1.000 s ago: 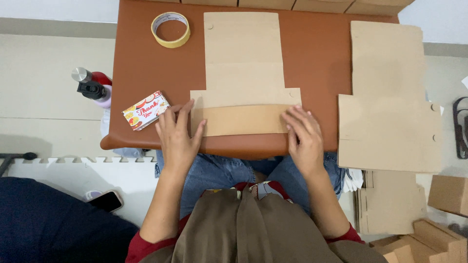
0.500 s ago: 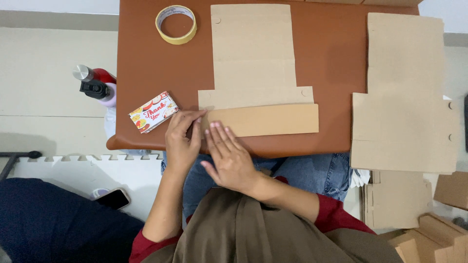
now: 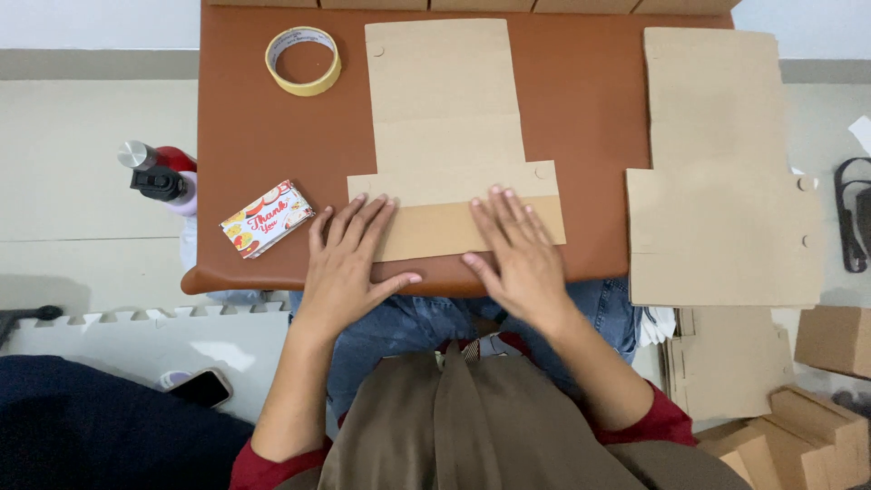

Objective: The person folds a flat cardboard sheet into a small box, tucks the side flaps, and secures the structure. They then place a small packaged item inside the box, close the lid, and set the finished box aside.

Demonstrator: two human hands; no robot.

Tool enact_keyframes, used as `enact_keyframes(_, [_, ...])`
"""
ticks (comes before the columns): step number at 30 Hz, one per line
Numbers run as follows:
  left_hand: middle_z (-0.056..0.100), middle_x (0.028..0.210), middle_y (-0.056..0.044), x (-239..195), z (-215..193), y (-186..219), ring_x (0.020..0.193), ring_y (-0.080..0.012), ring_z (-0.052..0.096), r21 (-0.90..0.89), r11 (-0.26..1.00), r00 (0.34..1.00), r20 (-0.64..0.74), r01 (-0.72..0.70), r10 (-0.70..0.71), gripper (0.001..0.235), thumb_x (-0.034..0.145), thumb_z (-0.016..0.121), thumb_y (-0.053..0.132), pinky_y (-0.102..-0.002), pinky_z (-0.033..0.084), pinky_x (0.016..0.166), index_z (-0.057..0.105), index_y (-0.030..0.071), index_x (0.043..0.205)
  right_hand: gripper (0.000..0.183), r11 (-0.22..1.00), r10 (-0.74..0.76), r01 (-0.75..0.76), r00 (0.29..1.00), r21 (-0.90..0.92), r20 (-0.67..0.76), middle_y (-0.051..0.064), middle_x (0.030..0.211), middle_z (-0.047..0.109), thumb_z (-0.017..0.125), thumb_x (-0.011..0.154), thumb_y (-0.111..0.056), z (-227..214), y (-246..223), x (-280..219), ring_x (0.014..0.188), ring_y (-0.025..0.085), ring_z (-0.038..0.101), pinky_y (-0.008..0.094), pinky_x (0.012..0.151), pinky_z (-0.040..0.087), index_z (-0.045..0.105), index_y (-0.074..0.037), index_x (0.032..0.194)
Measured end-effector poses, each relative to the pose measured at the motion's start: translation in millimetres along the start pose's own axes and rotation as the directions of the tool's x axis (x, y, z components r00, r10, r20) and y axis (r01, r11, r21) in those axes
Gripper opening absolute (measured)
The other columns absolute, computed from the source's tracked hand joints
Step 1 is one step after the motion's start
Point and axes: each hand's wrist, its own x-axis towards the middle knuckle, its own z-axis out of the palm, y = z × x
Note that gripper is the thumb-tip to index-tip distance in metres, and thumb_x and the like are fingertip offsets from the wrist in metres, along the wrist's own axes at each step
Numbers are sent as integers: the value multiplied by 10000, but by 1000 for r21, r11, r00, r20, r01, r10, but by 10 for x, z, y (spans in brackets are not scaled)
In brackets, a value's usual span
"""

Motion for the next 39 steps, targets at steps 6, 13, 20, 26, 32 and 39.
enact_keyframes(6, [542, 1363, -109, 24, 35, 26, 1375, -334, 405, -10, 1000, 998, 54, -14, 15, 1118, 630, 817, 665, -614, 116, 1209, 443, 101, 1519, 717, 989, 109, -120, 986, 87, 125, 165, 1630, 328, 507, 980, -562, -225, 454, -77, 1524, 336, 253, 532, 1223, 163, 399, -149, 1557])
enact_keyframes(13, [550, 1373, -72, -207, -8, 56, 1398, -310, 422, 35, 999, 994, 105, -38, 35, 768, 838, 707, 509, -545, 202, 1219, 502, 163, 1492, 1020, 999, 28, -32, 987, 23, 158, 150, 1648, 276, 638, 802, -727, -182, 435, -474, 1539, 319, 198, 508, 1246, 76, 327, -151, 1584])
enact_keyframes(20, [724, 1153, 22, -337, -102, 39, 1197, -210, 645, 21, 993, 989, -83, -117, 119, 311, 928, 640, 426, -425, 419, 1108, 736, 255, 1169, 448, 985, -96, 94, 995, 144, 2, 44, 1414, 602, 525, 943, -72, -291, 462, -838, 1330, 254, 533, 436, 1105, 408, 611, -173, 1371])
enact_keyframes(26, [610, 1211, -42, 35, -90, -12, 1256, -307, 538, 129, 992, 897, -440, 12, 46, 301, 922, 761, 371, -540, 360, 1110, 688, 187, 1148, 244, 871, 117, -30, 982, 490, -149, 51, 1019, 801, 681, 910, -72, -281, 330, -698, 884, 234, 774, 344, 714, 633, 755, -118, 1138])
enact_keyframes(32, [202, 1608, -300, 302, 175, 341, 1488, -535, 199, -88, 996, 946, -325, -15, -15, 871, 913, 789, 293, -641, 222, 1197, 301, 75, 1601, 402, 491, 467, -176, 880, 853, -88, 240, 961, 750, 634, 946, -37, -119, 235, -412, 716, 263, 750, 342, 548, 650, 571, -24, 1342])
enact_keyframes(39, [227, 1616, -320, 208, 664, 559, 1526, -465, 158, -13, 999, 993, -106, 45, -46, 827, 977, 606, 478, -586, 101, 1222, 290, 16, 1586, 611, 692, 526, -362, 845, 625, -93, 256, 730, 703, 689, 955, -125, -89, 174, -378, 564, 318, 688, 371, 455, 535, 440, -98, 1513])
